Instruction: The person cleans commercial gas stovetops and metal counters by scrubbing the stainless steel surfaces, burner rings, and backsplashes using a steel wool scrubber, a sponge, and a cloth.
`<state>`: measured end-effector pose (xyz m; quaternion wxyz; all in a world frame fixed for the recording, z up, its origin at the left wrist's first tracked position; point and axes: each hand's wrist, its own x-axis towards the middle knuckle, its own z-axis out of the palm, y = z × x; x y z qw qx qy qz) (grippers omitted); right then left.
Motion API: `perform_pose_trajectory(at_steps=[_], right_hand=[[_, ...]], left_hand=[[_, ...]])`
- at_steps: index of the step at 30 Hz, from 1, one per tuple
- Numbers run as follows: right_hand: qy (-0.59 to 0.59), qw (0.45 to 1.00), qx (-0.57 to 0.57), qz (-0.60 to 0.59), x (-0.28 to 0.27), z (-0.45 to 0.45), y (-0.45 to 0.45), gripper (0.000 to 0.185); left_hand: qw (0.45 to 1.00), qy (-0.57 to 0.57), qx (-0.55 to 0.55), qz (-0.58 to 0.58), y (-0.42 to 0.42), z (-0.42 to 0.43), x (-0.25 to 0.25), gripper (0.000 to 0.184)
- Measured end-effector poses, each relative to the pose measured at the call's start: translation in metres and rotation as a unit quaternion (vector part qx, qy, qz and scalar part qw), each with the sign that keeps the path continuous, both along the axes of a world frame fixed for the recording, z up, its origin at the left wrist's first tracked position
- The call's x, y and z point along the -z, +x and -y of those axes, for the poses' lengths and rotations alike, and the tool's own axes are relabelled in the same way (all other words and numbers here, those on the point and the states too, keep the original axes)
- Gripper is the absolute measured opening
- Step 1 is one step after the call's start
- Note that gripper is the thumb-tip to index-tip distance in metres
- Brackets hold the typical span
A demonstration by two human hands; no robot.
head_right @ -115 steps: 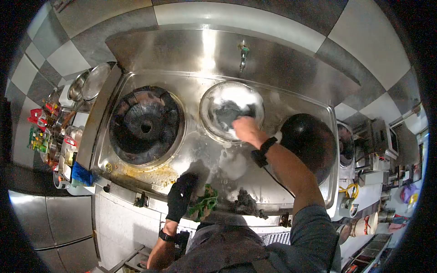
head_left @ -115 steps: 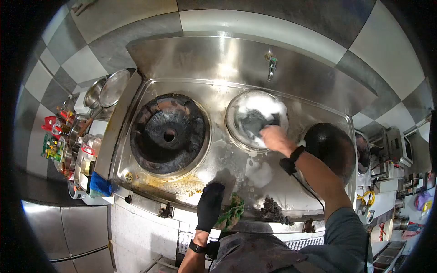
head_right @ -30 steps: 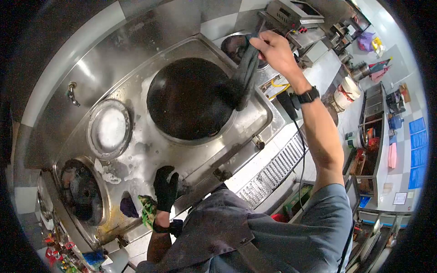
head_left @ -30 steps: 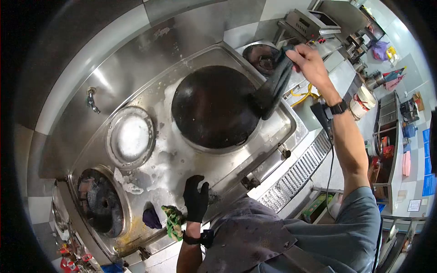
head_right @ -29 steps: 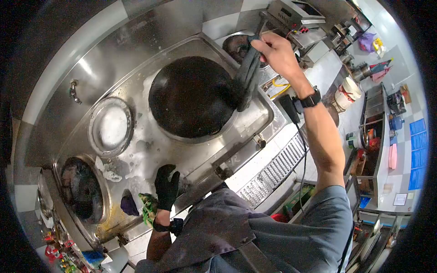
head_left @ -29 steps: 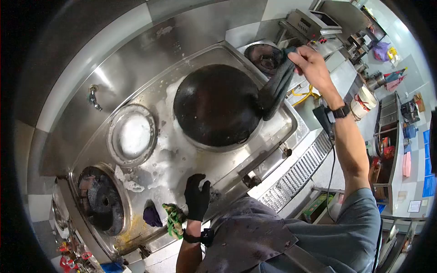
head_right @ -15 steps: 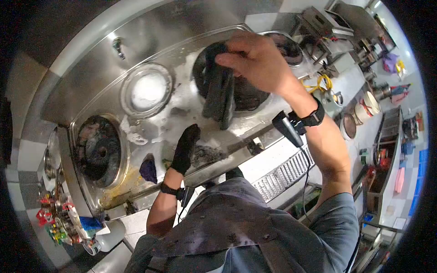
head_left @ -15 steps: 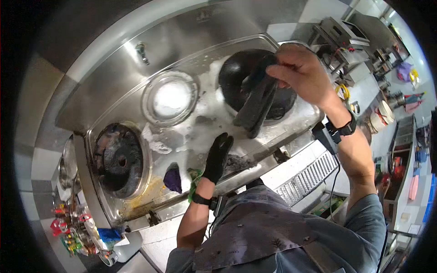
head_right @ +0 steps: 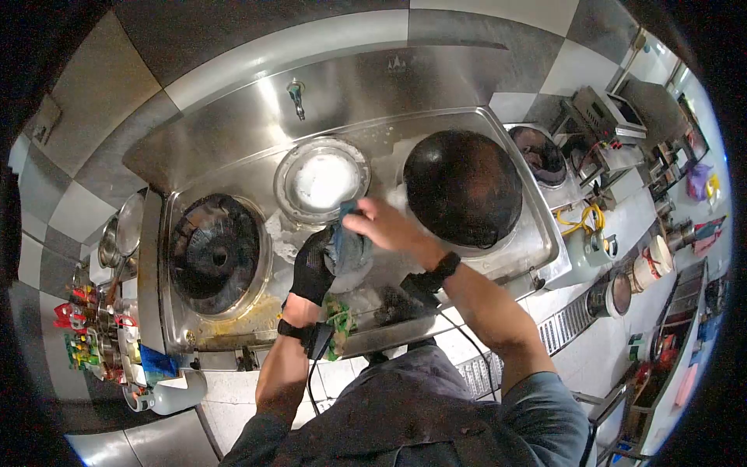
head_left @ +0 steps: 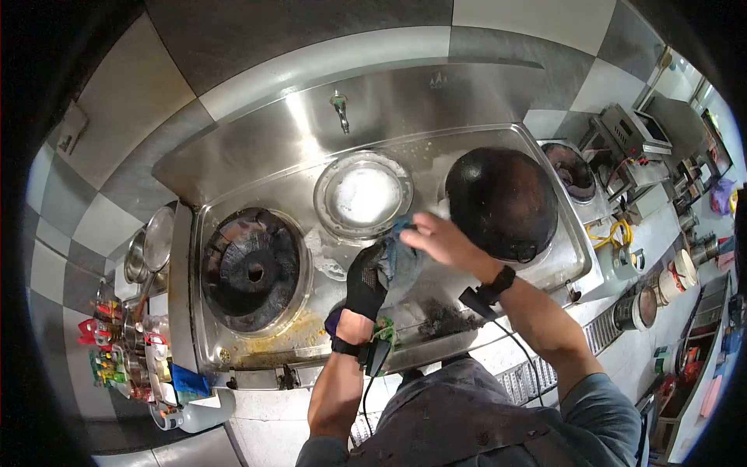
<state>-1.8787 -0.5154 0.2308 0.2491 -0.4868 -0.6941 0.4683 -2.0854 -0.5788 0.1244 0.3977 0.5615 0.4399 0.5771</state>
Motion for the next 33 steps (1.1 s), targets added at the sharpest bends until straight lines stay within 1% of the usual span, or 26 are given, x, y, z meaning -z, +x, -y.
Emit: perform_pose_trajectory(at_steps=[1,2,3,4,6,7,8,9,10,11,12,14,15,17,19,20,22,23,24,25,26,28,30,31,32,33], right_hand=[[-0.053,0.993,-0.006,-0.108,0.013,0.005,-0.003,0.062],[-0.052,0.993,-0.004,-0.108,0.023,0.01,-0.004,0.062],[0.008,0.996,-0.034,-0.082,0.032,0.014,-0.005,0.073],[0.069,0.994,-0.065,-0.055,0.038,0.012,-0.004,0.085],[0.073,0.994,-0.048,-0.059,0.052,-0.007,0.004,0.081],[0.042,0.996,-0.041,-0.073,0.057,-0.027,0.011,0.082],[0.013,0.996,-0.035,-0.086,0.06,-0.05,0.019,0.083],[-0.072,0.975,-0.04,-0.205,0.04,-0.065,0.024,0.073],[0.034,0.997,-0.005,-0.072,0.028,-0.086,0.034,0.066],[0.149,0.988,0.017,-0.032,0.022,-0.111,0.043,0.065],[0.26,0.965,0.039,0.007,0.018,-0.136,0.049,0.064],[0.251,0.967,-0.024,-0.029,-0.029,-0.18,0.059,0.061],[0.264,0.964,-0.022,-0.004,-0.034,-0.207,0.061,0.06],[0.293,0.956,-0.002,0.009,-0.052,-0.257,0.059,0.059],[0.322,0.946,0.024,0.024,-0.073,-0.298,0.054,0.058],[0.303,0.952,0.03,-0.017,-0.086,-0.315,0.048,0.057],[0.289,0.955,0.038,-0.061,-0.098,-0.349,0.029,0.056],[0.359,0.93,0.065,-0.05,-0.1,-0.365,0.017,0.054],[0.425,0.9,0.09,-0.037,-0.099,-0.382,0.004,0.053],[0.479,0.874,0.085,-0.027,-0.099,-0.395,-0.01,0.051],[0.481,0.873,0.083,-0.028,-0.096,-0.404,-0.022,0.051],[0.518,0.85,0.065,0.062,-0.093,-0.421,-0.048,0.047],[0.604,0.788,0.053,0.113,-0.078,-0.436,-0.074,0.04],[0.515,0.846,-0.005,0.14,-0.072,-0.44,-0.083,0.049],[0.561,0.807,-0.04,0.183,-0.054,-0.454,-0.092,0.044],[0.583,0.788,-0.038,0.192,-0.051,-0.448,-0.091,0.043]], left_hand=[[0.995,0.015,-0.015,-0.098,-0.001,-0.002,-0.01,0.039],[0.98,0.029,-0.029,-0.195,-0.001,-0.005,-0.016,0.04],[0.95,0.098,-0.044,-0.293,-0.001,-0.014,-0.023,0.038],[0.95,0.1,-0.044,-0.292,0.005,-0.023,-0.034,0.038],[0.985,0.024,0.03,-0.166,0.021,-0.036,-0.056,0.028],[0.98,0.088,0.049,-0.171,0.028,-0.049,-0.068,0.026],[0.98,0.088,0.044,-0.171,0.039,-0.061,-0.074,0.026],[0.997,-0.008,0.041,-0.068,0.05,-0.072,-0.076,0.028],[0.994,-0.099,0.036,0.037,0.058,-0.086,-0.086,0.03],[0.998,-0.03,0.026,-0.04,0.062,-0.102,-0.097,0.036],[0.998,-0.03,0.019,-0.042,0.067,-0.119,-0.104,0.036],[0.996,-0.074,0.001,0.041,0.078,-0.155,-0.115,0.039],[0.998,-0.039,-0.007,0.057,0.08,-0.177,-0.113,0.042],[1.0,-0.006,-0.016,0.02,0.076,-0.222,-0.124,0.051],[0.99,0.068,-0.051,-0.114,0.068,-0.265,-0.137,0.06],[0.974,0.121,-0.072,-0.179,0.062,-0.285,-0.144,0.066],[0.949,0.132,-0.067,-0.277,0.048,-0.321,-0.158,0.074],[0.954,0.11,-0.06,-0.271,0.041,-0.335,-0.166,0.076],[0.952,0.152,-0.084,-0.251,0.035,-0.349,-0.166,0.076],[0.93,0.172,-0.11,-0.305,0.028,-0.359,-0.171,0.071],[0.904,0.192,-0.135,-0.358,0.02,-0.367,-0.175,0.067],[0.892,0.154,-0.135,-0.402,0.005,-0.377,-0.183,0.063],[0.881,0.117,-0.127,-0.441,-0.007,-0.391,-0.18,0.06],[0.86,0.103,-0.122,-0.485,-0.014,-0.402,-0.175,0.066],[0.836,0.088,-0.117,-0.528,-0.018,-0.414,-0.167,0.073],[0.833,0.121,-0.183,-0.508,-0.021,-0.423,-0.147,0.074]])
